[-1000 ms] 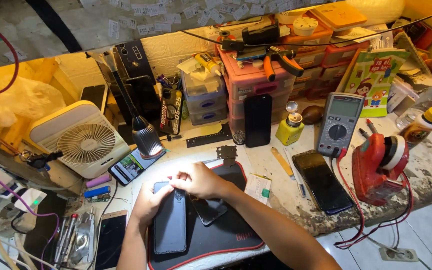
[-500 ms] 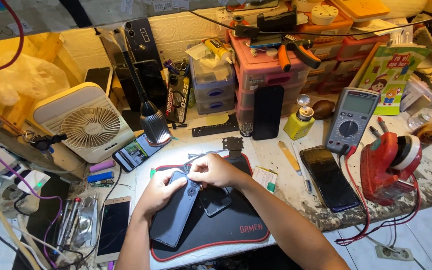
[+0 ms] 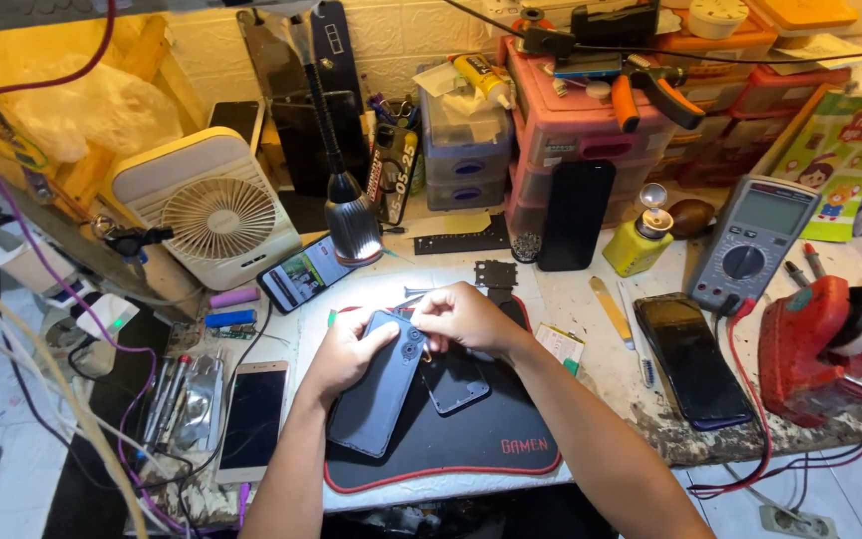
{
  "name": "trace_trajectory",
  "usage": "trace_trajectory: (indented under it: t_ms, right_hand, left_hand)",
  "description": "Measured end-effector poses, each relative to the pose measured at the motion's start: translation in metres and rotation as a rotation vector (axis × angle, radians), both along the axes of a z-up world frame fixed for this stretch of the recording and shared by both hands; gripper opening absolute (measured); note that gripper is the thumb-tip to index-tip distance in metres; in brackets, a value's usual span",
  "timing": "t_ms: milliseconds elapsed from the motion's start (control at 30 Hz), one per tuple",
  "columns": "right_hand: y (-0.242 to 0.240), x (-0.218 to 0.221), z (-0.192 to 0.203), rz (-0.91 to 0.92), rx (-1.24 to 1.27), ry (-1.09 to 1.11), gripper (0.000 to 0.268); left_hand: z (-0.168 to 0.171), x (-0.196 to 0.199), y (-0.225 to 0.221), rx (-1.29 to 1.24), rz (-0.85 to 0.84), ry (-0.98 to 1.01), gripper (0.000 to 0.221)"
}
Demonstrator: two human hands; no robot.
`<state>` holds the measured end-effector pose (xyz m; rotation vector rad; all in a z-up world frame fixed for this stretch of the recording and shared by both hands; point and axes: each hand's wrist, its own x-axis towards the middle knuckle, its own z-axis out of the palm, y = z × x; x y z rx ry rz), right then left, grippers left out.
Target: Cleaning and preparing a mobile phone frame and body for assembly on a repair bench.
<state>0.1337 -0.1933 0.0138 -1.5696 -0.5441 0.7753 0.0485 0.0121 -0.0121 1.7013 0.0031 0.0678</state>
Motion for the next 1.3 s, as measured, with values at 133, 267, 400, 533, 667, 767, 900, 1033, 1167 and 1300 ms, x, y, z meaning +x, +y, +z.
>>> trace_trajectory:
  t_ms: [133,267,400,533,667,767,900,1033,1167,1300]
  right_hand:
    - [0.004,0.0,-0.004,0.007,-0.099,-0.138,0.012]
    - [0.007,0.002,-0.016,-0.048,-0.142,-0.239,0.009]
    - [0.012,-0.001,-0.019,-0.073,-0.151,-0.291,0.01]
    - [0.014,-0.01,-0.003,-0.103,-0.173,-0.28,0.011]
    - [0.008,-0.006,0.002,-0.068,-0.175,-0.256,0.009]
    - [0.003,-0.012,0.013,-0.063,-0.169,-0.195,0.008]
    - [0.002,-0.012,0.021,-0.041,-0.195,-0.225,0.012]
    - [0.002,-0.008,0.003,0.038,-0.147,-0.641,0.01]
    - [0.005,0.0,-0.023,0.045,-0.166,-0.934,0.009]
    - [0.006,-0.004,-0.015,0.054,-0.197,-1.007,0.008]
  left_hand:
    - [-0.012,-0.001,0.002,0.02,-0.056,-0.083,0.018]
    - [0.036,-0.014,-0.013,-0.023,-0.108,-0.093,0.018]
    - [0.022,-0.012,-0.008,-0.023,-0.105,-0.073,0.019]
    - [0.026,-0.011,-0.01,0.03,-0.159,-0.006,0.019]
    - [0.018,-0.01,-0.003,0.065,-0.098,0.01,0.017]
    - [0.029,-0.015,-0.004,0.082,-0.059,0.014,0.016]
    - [0.04,-0.02,-0.006,0.078,-0.062,0.058,0.021]
    - [-0.011,-0.004,0.001,0.129,-0.075,0.042,0.02]
    - [-0.024,0.001,0.0,0.166,-0.058,0.041,0.02]
    - [-0.006,-0.003,-0.001,0.185,-0.049,0.051,0.021]
